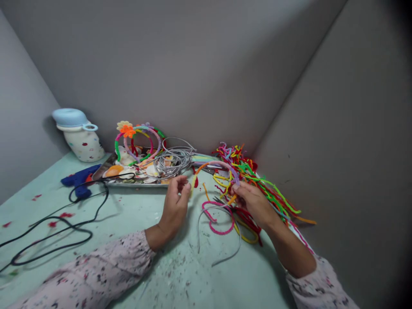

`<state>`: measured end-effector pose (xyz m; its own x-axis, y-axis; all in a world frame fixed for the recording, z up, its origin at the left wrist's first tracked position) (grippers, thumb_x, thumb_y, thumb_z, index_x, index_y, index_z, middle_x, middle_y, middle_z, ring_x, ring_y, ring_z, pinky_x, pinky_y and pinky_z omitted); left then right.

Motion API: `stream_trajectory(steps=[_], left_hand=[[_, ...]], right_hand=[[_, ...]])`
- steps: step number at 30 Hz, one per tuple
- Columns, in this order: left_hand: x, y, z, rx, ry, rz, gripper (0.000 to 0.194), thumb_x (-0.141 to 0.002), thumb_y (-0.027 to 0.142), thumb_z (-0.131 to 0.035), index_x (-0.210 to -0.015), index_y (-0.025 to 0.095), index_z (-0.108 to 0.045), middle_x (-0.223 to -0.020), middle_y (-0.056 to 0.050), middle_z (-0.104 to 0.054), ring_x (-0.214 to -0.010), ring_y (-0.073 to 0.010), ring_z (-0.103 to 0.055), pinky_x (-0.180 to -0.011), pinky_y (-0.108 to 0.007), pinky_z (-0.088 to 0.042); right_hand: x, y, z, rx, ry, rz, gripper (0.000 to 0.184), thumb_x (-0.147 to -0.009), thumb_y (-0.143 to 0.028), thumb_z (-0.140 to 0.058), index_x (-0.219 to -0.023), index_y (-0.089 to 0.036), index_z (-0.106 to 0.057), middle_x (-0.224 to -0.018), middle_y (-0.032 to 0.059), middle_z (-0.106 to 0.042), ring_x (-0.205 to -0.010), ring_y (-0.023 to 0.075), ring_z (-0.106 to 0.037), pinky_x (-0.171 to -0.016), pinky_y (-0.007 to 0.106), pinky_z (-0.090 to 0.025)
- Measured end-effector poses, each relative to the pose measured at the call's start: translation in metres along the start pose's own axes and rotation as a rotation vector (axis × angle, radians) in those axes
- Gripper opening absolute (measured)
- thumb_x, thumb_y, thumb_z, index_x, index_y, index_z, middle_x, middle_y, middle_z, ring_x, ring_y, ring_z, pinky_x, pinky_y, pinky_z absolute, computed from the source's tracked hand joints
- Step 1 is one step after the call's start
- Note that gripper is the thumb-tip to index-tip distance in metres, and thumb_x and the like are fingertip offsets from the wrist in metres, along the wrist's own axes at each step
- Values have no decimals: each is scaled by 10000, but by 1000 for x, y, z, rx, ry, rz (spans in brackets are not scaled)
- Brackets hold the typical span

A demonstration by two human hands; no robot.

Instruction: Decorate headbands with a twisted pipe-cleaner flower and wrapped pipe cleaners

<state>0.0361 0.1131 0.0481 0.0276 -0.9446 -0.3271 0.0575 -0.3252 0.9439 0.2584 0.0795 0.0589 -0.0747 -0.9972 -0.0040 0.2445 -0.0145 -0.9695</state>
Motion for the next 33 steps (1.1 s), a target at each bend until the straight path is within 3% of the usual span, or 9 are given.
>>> stream_trajectory(steps=[6,12,16,18,22,25,28,33], left_hand=[[5,-5,-21,72,-207,97,279,-912,411,-413,-957,182,-567,-763,3,-568,-670,-121,-492,-625,-239,-383],[6,-4,-21,60,-217,109,263,-908,399,-425,-919,173,-561,-678,23,-521,-592,-104,-439,-561,-224,-348],[5,-5,-23,31,-234,105,268,-910,403,-417,-909,178,-563,-681,19,-524,-592,-107,-441,-552,-228,-348],[4,-5,-21,26,-221,88,265,-906,403,-431,-999,190,-559,-782,-1,-559,-675,-121,-490,-605,-236,-387],[1,7,1,-52,-8,-40,362,-874,381,-505,-1195,217,-468,-1086,-60,-525,-939,-168,-511,-801,-295,-430],[6,22,9,-136,87,-157,324,-849,342,-550,-1133,205,-475,-1065,-59,-503,-918,-167,-491,-843,-315,-418],[10,26,3,-133,43,-172,271,-844,322,-555,-1071,199,-474,-972,-42,-500,-844,-155,-483,-805,-303,-420],[11,14,-11,-45,-84,-66,235,-866,300,-512,-1072,195,-471,-905,-28,-532,-807,-144,-501,-746,-275,-428]], right_hand=[[0,4,-4,105,-127,-18,279,-848,-418,-493,-694,-186,-511,-587,-39,-478,-532,102,-417,-515,234,-316],[1,1,3,142,-59,-78,307,-848,-488,-475,-776,-195,-533,-559,-61,-464,-456,88,-384,-447,227,-279],[4,4,-5,45,-139,-156,280,-816,-466,-529,-771,-190,-532,-578,-46,-529,-464,92,-453,-451,220,-342],[3,3,-6,-17,-146,-141,283,-800,-465,-561,-777,-183,-544,-601,-38,-546,-474,88,-469,-455,215,-357],[-1,0,0,-137,-44,-87,277,-786,-456,-588,-795,-180,-567,-632,-32,-568,-492,81,-501,-487,207,-405],[-2,-2,9,-205,93,-59,269,-769,-449,-601,-832,-187,-593,-692,-19,-608,-522,84,-538,-515,205,-446],[-1,-2,13,-232,177,-60,256,-759,-432,-610,-831,-186,-610,-742,-8,-627,-530,79,-563,-508,194,-456],[-2,2,15,-245,189,-74,234,-768,-410,-618,-829,-185,-627,-726,-12,-622,-529,80,-575,-494,186,-466]])
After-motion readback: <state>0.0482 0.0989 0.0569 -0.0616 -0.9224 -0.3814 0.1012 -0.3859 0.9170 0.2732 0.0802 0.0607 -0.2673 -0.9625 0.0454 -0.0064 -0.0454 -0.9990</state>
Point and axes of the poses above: each hand's wrist, its own x-axis away from the middle knuckle, its own z-axis out of the back of the hand, y = z × x, the point moved 10 cm from there along -x, towards the middle knuckle
